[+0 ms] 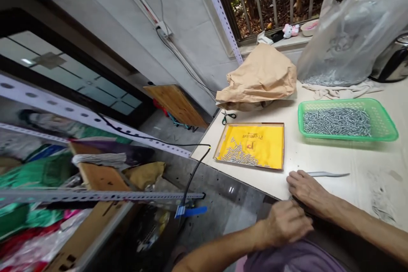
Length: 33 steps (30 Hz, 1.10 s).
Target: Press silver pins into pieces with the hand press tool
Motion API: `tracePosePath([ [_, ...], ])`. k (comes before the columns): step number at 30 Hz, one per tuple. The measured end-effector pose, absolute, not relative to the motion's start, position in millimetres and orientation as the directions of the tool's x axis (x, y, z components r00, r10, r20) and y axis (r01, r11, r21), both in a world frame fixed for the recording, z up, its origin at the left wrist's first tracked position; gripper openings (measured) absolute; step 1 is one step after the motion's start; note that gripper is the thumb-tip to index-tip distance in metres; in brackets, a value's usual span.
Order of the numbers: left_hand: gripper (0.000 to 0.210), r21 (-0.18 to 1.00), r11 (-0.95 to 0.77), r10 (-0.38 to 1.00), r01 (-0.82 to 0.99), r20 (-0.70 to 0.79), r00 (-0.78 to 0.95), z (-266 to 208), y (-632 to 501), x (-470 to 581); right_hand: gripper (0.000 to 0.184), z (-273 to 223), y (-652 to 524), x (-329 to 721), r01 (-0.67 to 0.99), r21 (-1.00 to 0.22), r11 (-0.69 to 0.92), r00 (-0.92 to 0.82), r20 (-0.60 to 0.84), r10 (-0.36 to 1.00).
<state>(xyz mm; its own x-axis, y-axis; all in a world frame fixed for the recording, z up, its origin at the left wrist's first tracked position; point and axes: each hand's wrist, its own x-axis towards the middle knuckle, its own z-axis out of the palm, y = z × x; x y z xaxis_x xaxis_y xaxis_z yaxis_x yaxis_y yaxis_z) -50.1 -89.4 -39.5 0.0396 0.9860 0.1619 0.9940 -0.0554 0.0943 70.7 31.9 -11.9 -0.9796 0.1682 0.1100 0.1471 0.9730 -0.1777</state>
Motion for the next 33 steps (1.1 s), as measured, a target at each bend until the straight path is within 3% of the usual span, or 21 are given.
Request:
tracePosePath([
  [3, 0.036, 0.170, -0.005, 0.984, 0.985, 0.179, -0.026, -16.3, -71.7, -104.4, 0.018, -19.4, 34.7, 69.8, 0.138, -0.301, 0.943, -0.960, 0.193, 0.203],
  [6, 0.024, 0.187, 0.346, 0.904, 0.919, 0.193, -0.380, 0.6, -36.8, -159.7, 0.021, -15.4, 38.0, 68.6, 0.113, -0.480, 0.870, -0.902, 0.317, 0.293],
  [8, 0.024, 0.156, 0.486, 0.844, 0.860, 0.173, -0.508, 4.7, -14.7, -189.0, 0.020, -1.5, 45.4, 69.7, 0.092, -0.555, 0.827, -0.828, 0.418, 0.373],
  [11, 0.027, 0.064, 0.573, 0.812, 0.817, 0.092, -0.576, 5.2, 6.3, -216.4, 0.014, 34.7, 71.3, 78.2, 0.183, -0.554, 0.812, -0.681, 0.525, 0.511],
  [15, 0.025, 0.004, 0.538, 0.843, 0.843, -0.022, -0.538, 4.9, 14.5, -229.5, 0.012, 75.4, 128.8, 97.4, 0.538, -0.457, 0.709, -0.349, 0.644, 0.680],
  [19, 0.026, 0.012, 0.506, 0.860, 0.862, -0.088, -0.503, 2.7, 13.1, -235.6, 0.024, 68.2, 161.0, 121.0, 0.741, -0.324, 0.589, -0.467, 0.382, 0.797],
  [21, 0.026, 0.013, 0.491, 0.866, 0.871, -0.118, -0.486, -0.4, 11.5, -239.8, 0.029, 54.1, 147.0, 134.2, 0.766, -0.267, 0.585, -0.521, 0.276, 0.808],
  [23, 0.024, 0.021, 0.502, 0.858, 0.864, -0.139, -0.495, -3.6, 10.4, -243.9, 0.028, 41.2, 113.9, 145.7, 0.705, -0.305, 0.641, -0.612, 0.194, 0.766],
  [26, 0.022, 0.036, 0.535, 0.837, 0.844, -0.156, -0.525, -5.2, 9.5, -246.4, 0.028, 26.6, 51.5, 159.7, 0.550, -0.468, 0.692, -0.748, 0.093, 0.657],
  [33, 0.018, 0.078, 0.566, 0.822, 0.821, -0.136, -0.554, -4.1, 7.3, -242.1, 0.028, -14.2, -15.7, 179.0, 0.579, -0.508, 0.638, -0.716, 0.058, 0.695],
])
